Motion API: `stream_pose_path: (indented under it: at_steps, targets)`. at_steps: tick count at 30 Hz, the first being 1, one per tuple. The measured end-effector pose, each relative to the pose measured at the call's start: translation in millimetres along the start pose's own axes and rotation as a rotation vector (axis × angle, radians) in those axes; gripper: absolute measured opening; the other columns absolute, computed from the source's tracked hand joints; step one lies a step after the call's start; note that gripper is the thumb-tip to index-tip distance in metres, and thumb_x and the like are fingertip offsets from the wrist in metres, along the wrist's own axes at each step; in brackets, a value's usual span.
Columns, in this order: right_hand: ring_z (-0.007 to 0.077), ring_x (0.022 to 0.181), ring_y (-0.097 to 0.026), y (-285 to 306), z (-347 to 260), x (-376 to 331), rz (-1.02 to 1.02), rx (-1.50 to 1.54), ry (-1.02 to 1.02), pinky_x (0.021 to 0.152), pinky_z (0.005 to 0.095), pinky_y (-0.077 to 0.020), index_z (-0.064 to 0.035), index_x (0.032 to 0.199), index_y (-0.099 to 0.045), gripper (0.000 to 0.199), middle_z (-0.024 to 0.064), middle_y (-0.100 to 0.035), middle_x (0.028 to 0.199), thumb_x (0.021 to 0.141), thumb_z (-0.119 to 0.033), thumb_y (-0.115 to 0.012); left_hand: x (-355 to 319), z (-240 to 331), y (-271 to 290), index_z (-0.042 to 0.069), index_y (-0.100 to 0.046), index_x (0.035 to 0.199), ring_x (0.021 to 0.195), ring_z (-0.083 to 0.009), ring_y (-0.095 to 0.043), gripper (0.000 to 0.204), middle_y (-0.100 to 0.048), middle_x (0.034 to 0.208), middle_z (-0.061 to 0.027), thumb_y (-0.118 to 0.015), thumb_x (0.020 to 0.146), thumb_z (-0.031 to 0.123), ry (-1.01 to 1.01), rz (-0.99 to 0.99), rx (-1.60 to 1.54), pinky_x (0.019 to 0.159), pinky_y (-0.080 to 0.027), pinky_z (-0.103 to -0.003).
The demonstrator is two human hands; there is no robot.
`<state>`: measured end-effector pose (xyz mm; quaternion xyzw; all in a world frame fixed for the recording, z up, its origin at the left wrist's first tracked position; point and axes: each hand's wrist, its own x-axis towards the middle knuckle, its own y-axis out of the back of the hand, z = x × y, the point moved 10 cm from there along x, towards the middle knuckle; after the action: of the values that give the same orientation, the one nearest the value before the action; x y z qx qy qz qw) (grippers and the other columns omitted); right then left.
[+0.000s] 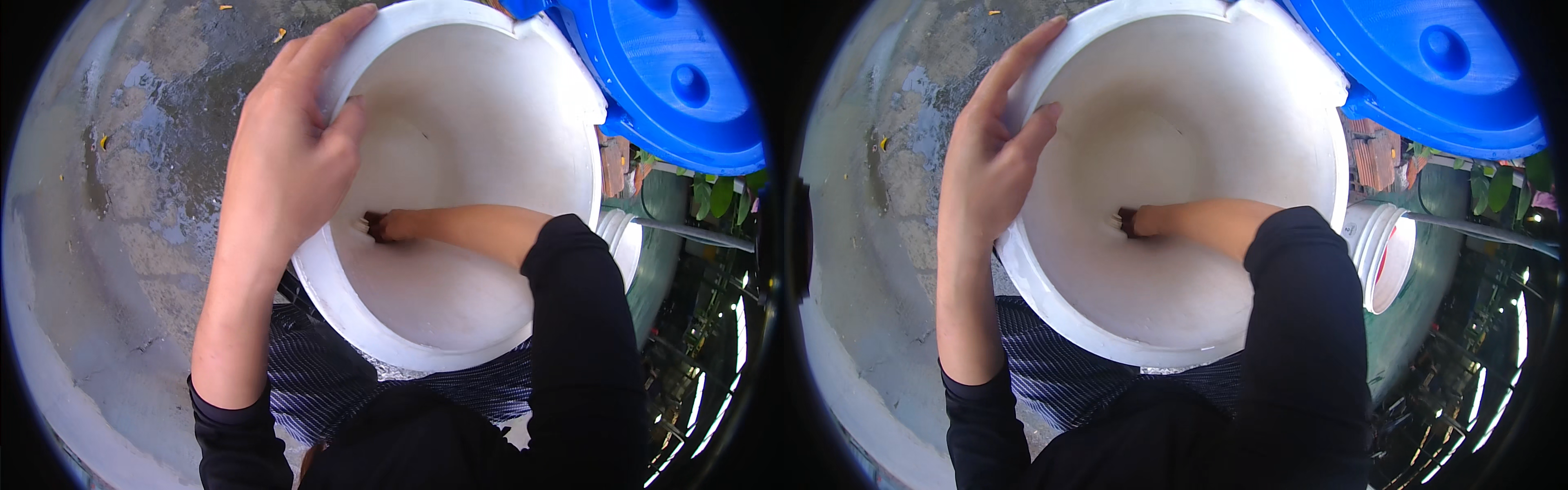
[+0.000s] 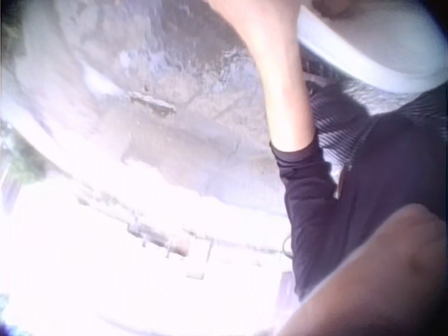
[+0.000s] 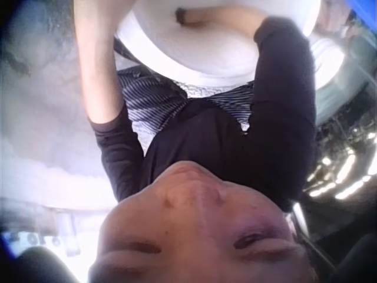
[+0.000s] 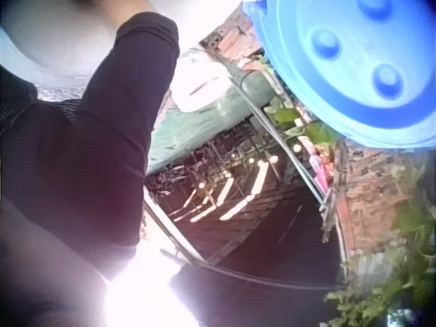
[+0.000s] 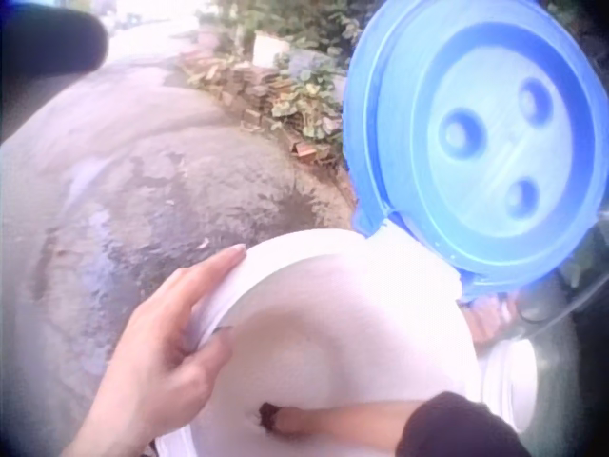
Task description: The person prepares a work area by moving mugs and thermal containers, carries a blue cooler outside, rinses their hands, and then scrubs the exterior and interior of the cooler with a sponge while rinsing it with a hose.
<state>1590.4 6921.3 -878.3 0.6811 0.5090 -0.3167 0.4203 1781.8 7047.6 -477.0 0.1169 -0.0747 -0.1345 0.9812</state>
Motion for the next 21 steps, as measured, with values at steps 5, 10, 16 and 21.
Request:
stream_pose_path:
  at_steps: [5, 10, 16, 21]
  targets:
    - [0.0279, 0.083, -0.059, 17, -32, -24, 0.043, -0.146, 0.020, 0.072, 0.0371, -0.0452, -0.0055, 0.101, -0.059, 0.032, 0.0146, -0.062, 0.085, 0.075, -0.023, -0.056, -3, 1, 3, 0.017, -0.050, 0.122, 0.103, -0.0197, -0.054, 0.052, -0.055, 0.117, -0.0078, -0.052, 0.074, 0.000, 0.014, 0.035, 0.040, 0.091, -0.040, -0.032]
    - [0.0262, 0.073, -0.060, -1, -15, 37, -0.141, -0.360, -0.019, 0.066, 0.0366, -0.0478, -0.0063, 0.096, -0.060, 0.026, 0.0167, -0.061, 0.089, 0.076, -0.023, -0.054, 3, -9, -5, 0.018, -0.050, 0.123, 0.106, -0.0207, -0.053, 0.052, -0.054, 0.118, -0.0079, -0.052, 0.074, 0.001, -0.060, -0.012, 0.065, 0.093, -0.040, -0.033]
    - [0.0244, 0.079, -0.059, 28, 0, 21, 0.056, 0.573, -0.428, 0.068, 0.0379, -0.0470, -0.0070, 0.095, -0.061, 0.029, 0.0126, -0.059, 0.096, 0.079, -0.028, -0.048, 0, -1, -5, 0.018, -0.050, 0.122, 0.102, -0.0240, -0.056, 0.049, -0.054, 0.117, -0.0100, -0.053, 0.075, 0.006, -0.015, 0.030, 0.163, 0.089, -0.044, -0.036]
    - [0.0236, 0.088, -0.057, 45, -44, 3, 0.046, 0.057, -0.328, 0.073, 0.0372, -0.0447, -0.0044, 0.093, -0.061, 0.034, 0.0111, -0.059, 0.100, 0.077, -0.031, -0.047, -1, -5, -3, 0.018, -0.051, 0.122, 0.102, -0.0247, -0.056, 0.049, -0.054, 0.118, -0.0097, -0.053, 0.075, 0.008, -0.018, 0.024, 0.162, 0.089, -0.044, -0.037]
